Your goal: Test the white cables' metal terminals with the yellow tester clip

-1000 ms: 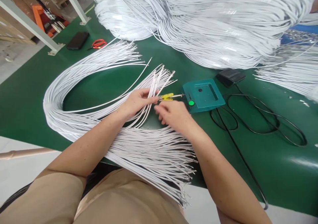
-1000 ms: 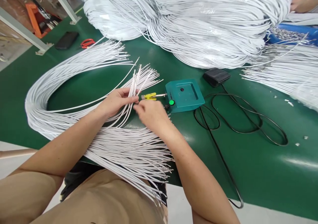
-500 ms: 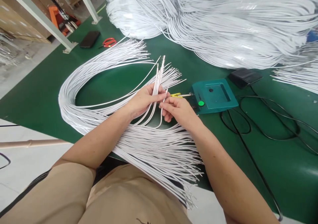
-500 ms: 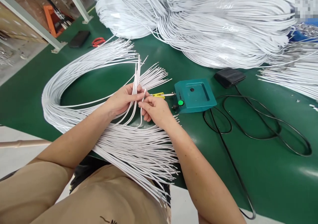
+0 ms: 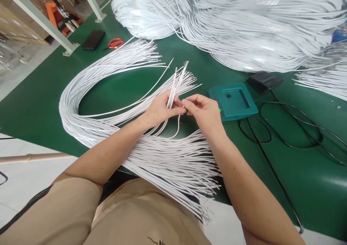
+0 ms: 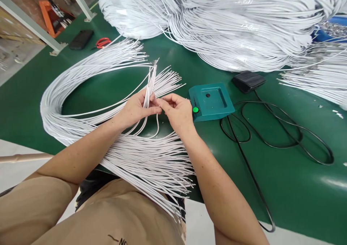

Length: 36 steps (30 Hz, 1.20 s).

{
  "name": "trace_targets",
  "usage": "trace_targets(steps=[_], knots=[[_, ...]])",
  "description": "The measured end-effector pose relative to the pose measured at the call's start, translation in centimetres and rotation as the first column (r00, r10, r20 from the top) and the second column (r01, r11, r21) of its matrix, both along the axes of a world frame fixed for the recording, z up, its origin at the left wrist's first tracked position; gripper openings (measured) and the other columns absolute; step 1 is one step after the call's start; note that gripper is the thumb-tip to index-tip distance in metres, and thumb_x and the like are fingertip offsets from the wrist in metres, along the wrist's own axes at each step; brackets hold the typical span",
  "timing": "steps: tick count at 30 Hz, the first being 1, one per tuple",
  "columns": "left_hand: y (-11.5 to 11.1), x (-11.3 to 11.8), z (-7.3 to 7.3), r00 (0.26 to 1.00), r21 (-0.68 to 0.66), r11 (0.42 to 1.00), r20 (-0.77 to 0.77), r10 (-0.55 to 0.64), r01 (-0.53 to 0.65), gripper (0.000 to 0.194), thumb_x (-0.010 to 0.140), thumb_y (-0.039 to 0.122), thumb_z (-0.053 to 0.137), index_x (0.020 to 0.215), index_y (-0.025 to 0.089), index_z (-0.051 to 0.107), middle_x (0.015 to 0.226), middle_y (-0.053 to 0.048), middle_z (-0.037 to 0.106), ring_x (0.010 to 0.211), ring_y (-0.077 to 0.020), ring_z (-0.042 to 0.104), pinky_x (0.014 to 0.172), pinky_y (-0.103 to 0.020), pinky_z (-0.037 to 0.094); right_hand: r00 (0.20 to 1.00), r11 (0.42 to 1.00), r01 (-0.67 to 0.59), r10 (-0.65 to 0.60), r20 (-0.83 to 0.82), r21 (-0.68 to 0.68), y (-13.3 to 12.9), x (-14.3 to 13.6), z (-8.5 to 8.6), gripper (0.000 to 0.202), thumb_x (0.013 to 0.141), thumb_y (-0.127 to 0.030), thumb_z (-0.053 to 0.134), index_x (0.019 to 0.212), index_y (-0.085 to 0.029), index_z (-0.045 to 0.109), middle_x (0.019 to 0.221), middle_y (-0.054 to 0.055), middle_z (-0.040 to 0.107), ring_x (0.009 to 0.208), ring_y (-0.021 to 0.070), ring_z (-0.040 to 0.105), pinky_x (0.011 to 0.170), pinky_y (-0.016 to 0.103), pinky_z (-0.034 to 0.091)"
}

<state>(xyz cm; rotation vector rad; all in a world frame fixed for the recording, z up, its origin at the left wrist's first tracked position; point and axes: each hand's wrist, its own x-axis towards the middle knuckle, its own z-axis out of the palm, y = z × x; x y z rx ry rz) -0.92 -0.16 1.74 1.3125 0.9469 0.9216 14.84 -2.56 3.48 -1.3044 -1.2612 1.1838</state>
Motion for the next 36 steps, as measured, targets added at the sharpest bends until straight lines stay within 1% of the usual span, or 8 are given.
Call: trace_targets(steps=[6,11,14,18,22,26,30,36], knots=[[0.17,0.02,0.02,0.999,-0.043,0.999,0.046,-0.001,0.003,0.039,0.063,0.021,0.082,0.079,0.016,0.046,0.071,0.004,0.064,0.064,-0.0086,0.064,0.066,-0.022,0.049,0.959,0.986,-0.101,0.062,-0.277,-0.131,0.40,0.45,-0.61,0.019,0.071,-0.035,0.073,0.073,-0.016,0.069,0.066,-0.001,0.061,0.058,0.0084,0.047,0.059,0.023,0.042],[-0.01,0.16,0.07,0.996,-0.032,0.999,0.092,-0.021,0.024,0.036,0.069,0.022,0.078,0.078,0.017,0.044,0.071,0.003,0.065,0.066,-0.0100,0.066,0.067,-0.023,0.051,0.889,0.963,-0.154,0.038,-0.457,-0.219,0.40,0.27,-0.53,0.018,0.070,-0.029,0.075,0.064,-0.017,0.064,0.057,-0.004,0.049,0.054,0.0076,0.043,0.056,0.023,0.041],[-0.20,0.35,-0.09,0.994,-0.028,0.999,0.106,-0.039,0.042,0.039,0.069,0.025,0.079,0.077,0.018,0.042,0.071,0.002,0.066,0.065,-0.0106,0.067,0.068,-0.025,0.052,0.887,0.963,-0.167,0.052,-0.458,-0.213,0.47,0.19,-0.23,0.030,0.072,-0.035,0.073,0.055,-0.018,0.056,0.057,-0.003,0.049,0.056,0.0092,0.047,0.056,0.024,0.041],[-0.52,0.69,-0.39,0.986,-0.018,0.995,0.137,-0.093,0.096,0.043,0.068,0.029,0.081,0.080,0.019,0.040,0.072,0.001,0.068,0.069,-0.0136,0.069,0.072,-0.029,0.055,0.905,0.963,-0.154,0.048,-0.422,-0.223,0.60,0.10,-0.01,0.038,0.071,-0.053,0.072,0.060,-0.019,0.059,0.053,-0.005,0.041,0.050,0.0094,0.043,0.053,0.026,0.041],[-0.64,0.81,-0.42,0.986,-0.016,0.995,0.135,-0.094,0.097,0.044,0.068,0.030,0.081,0.079,0.019,0.040,0.070,0.003,0.067,0.070,-0.0139,0.070,0.074,-0.029,0.056,0.906,0.951,-0.180,0.060,-0.419,-0.253,0.59,0.12,-0.19,0.040,0.065,-0.050,0.080,0.057,-0.018,0.056,0.055,-0.004,0.043,0.052,0.0084,0.041,0.053,0.025,0.041],[-0.48,0.62,-0.42,0.986,-0.011,0.995,0.138,-0.094,0.096,0.040,0.070,0.030,0.079,0.081,0.019,0.042,0.074,0.002,0.069,0.070,-0.0142,0.070,0.073,-0.029,0.056,0.861,0.930,-0.245,0.079,-0.502,-0.274,0.64,0.40,-0.53,0.044,0.065,-0.055,0.080,0.059,-0.019,0.056,0.058,-0.005,0.042,0.052,0.0077,0.038,0.060,0.026,0.045],[-0.40,0.43,-0.37,0.990,-0.001,0.997,0.114,-0.078,0.079,0.037,0.072,0.031,0.078,0.083,0.019,0.045,0.076,0.001,0.069,0.074,-0.0149,0.071,0.074,-0.029,0.055,0.810,0.915,-0.301,0.096,-0.579,-0.268,0.70,0.73,-0.85,0.039,0.068,-0.051,0.079,0.063,-0.019,0.057,0.060,-0.005,0.043,0.054,0.0076,0.039,0.063,0.025,0.046],[-0.36,0.17,-0.39,0.983,0.022,0.993,0.140,-0.116,0.114,0.046,0.075,0.033,0.077,0.113,0.019,0.056,0.084,-0.003,0.070,0.079,-0.0163,0.070,0.076,-0.028,0.055,0.797,0.918,-0.296,0.086,-0.599,-0.263,0.56,0.90,-0.85,0.027,0.072,-0.038,0.079,0.068,-0.018,0.062,0.063,-0.004,0.048,0.058,0.0077,0.043,0.062,0.023,0.044]])
